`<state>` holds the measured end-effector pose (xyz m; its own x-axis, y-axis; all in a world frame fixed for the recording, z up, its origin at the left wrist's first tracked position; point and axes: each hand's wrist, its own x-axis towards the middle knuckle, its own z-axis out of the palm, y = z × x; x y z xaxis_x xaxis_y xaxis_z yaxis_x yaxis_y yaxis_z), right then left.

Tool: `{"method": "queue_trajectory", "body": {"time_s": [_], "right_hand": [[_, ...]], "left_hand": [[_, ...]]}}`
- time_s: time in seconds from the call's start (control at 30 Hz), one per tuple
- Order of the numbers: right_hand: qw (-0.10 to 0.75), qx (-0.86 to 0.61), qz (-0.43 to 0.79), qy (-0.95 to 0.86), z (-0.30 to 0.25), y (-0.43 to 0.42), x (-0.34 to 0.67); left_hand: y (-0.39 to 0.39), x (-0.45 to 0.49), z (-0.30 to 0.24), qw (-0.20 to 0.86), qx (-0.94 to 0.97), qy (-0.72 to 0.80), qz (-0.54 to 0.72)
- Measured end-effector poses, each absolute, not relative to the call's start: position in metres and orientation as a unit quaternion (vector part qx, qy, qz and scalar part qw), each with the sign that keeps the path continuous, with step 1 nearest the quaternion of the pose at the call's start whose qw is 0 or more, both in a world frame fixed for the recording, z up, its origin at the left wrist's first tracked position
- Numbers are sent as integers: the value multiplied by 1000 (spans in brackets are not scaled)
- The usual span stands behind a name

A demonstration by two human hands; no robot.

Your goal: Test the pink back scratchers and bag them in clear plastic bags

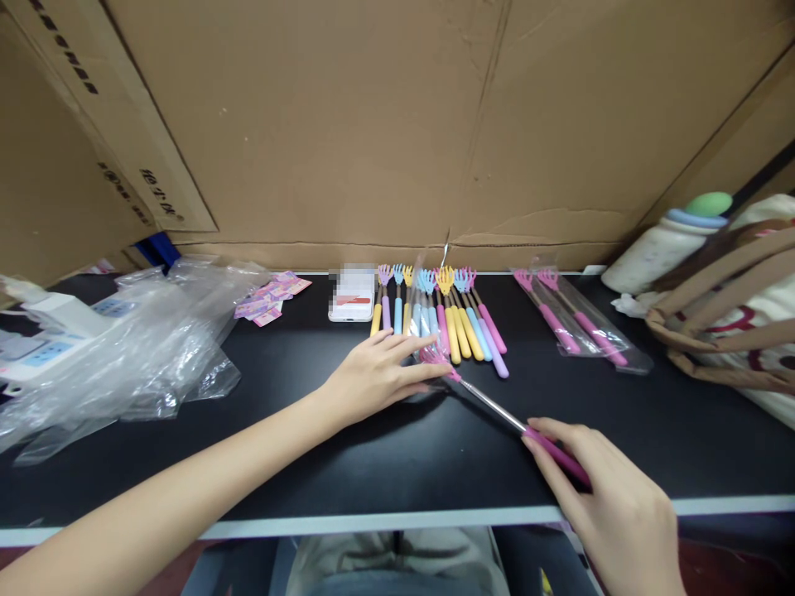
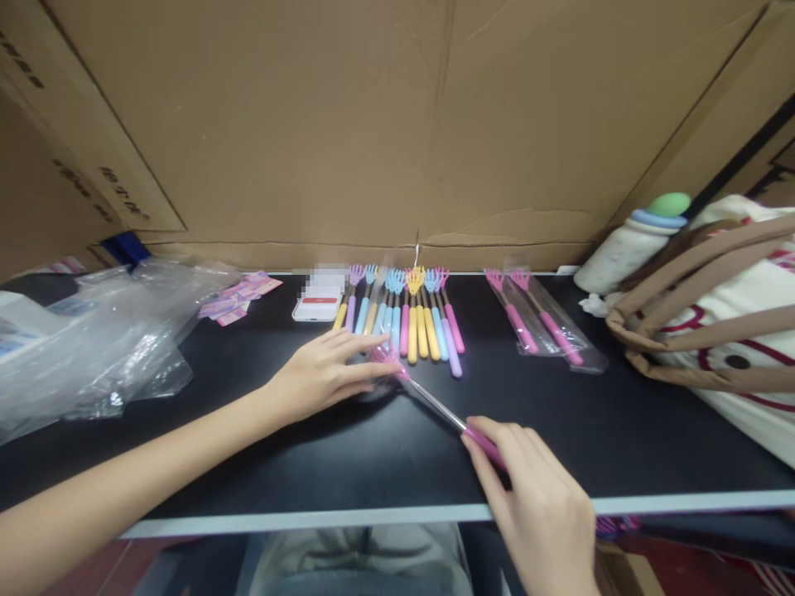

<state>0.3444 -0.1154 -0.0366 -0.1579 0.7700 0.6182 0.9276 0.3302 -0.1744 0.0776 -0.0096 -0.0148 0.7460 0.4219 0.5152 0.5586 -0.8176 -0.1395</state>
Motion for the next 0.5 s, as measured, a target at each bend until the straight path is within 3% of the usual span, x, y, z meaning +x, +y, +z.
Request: {"method": "queue_trajectory", "body": {"time_s": [0.5], "right_hand": [[336,-536,-115,-766,-35,-118,343]], "left_hand": [[-7,75,-15,116,-907,-301,-271]]}}
